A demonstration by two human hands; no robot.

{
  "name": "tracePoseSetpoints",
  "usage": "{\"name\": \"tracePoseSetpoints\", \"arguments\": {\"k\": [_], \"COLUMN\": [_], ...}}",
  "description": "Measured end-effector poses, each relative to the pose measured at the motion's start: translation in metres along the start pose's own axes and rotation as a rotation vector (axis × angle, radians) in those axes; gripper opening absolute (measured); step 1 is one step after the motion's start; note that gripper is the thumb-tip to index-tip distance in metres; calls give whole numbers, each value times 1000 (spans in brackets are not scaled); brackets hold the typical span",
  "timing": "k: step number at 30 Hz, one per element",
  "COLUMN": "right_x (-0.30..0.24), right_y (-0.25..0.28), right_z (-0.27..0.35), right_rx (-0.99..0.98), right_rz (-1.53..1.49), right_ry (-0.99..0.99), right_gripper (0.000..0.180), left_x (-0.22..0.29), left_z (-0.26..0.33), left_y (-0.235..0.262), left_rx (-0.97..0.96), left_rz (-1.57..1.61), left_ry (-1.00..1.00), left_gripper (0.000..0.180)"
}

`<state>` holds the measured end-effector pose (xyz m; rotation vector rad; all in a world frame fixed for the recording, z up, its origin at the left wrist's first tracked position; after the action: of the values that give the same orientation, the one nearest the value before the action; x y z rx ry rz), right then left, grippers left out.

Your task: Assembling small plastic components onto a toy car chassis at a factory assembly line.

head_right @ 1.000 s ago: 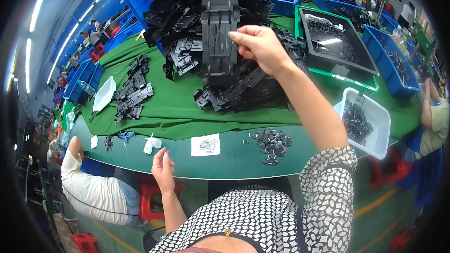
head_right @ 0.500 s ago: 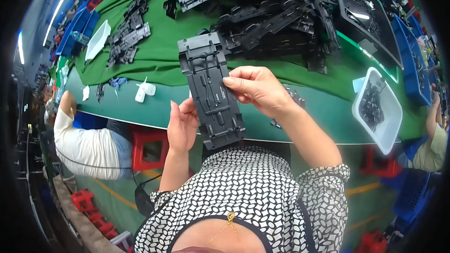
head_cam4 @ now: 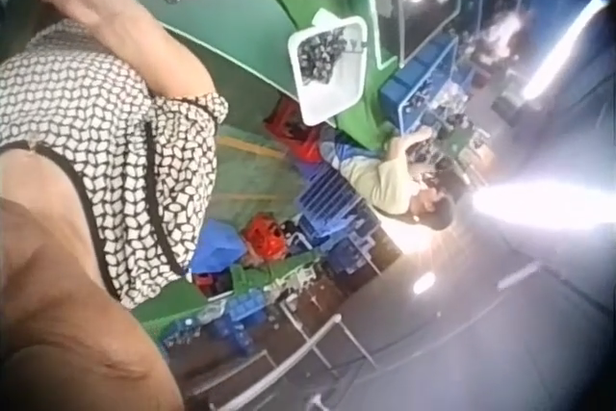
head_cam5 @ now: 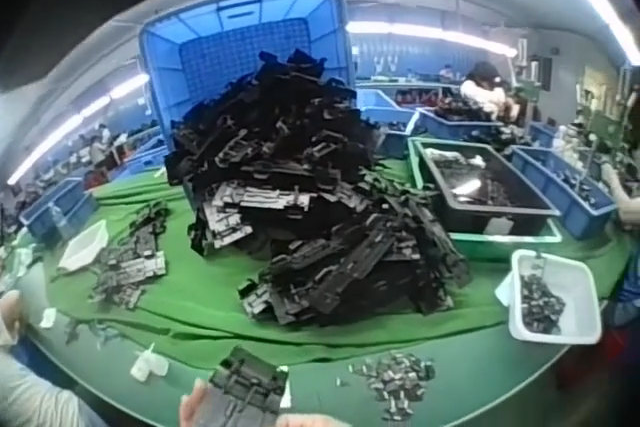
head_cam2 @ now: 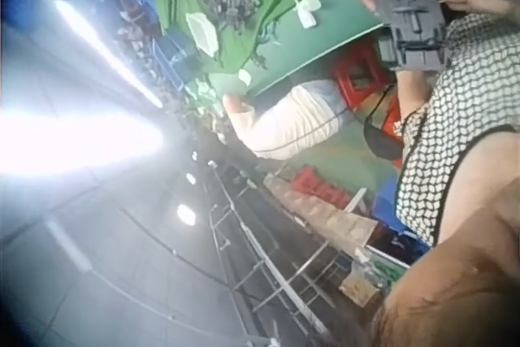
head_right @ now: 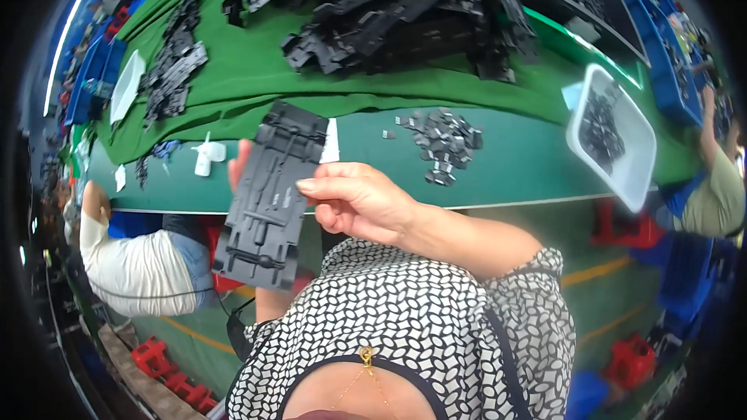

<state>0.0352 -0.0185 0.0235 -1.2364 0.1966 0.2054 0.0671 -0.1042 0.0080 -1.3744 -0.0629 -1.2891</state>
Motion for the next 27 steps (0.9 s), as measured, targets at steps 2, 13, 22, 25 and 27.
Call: {"name": "tracePoseSetpoints", "arguments": {"k": [2,13,22,25,27], "right_x": [1,-17,-116,-112,-115], "right_y": [3,15,39,41,36], "right_z": [2,27,42,19,14], "right_rx": [28,41,468,320,266], "right_rz": [-8,630,2039,2142,2190], "right_ry": [-25,29,779,605,538], "right_gripper": [16,19,13,17,17], "left_x": [43,58,36,28,27], "left_z": [28,32,8,7,8], "left_y": [-46,-19,32,36,37], "left_rx": [-465,-482,-393,-381,-394], "left_rz": [-481,-554,220,248,236], "left_ry": [-517,-901,-266,-227,-224], "left_gripper": [81,95,89,87,84]}}
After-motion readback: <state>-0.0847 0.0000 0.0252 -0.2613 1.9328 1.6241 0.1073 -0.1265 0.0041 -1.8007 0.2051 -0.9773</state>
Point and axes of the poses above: each hand's wrist, its own z-axis away from the middle knuckle, its own y-axis out of the back of the hand, x = y × z, the point moved 10 cm from there along -z, towards the middle knuckle, and after that the axes turned 3 degrees about -y, right-handed, at the moved point
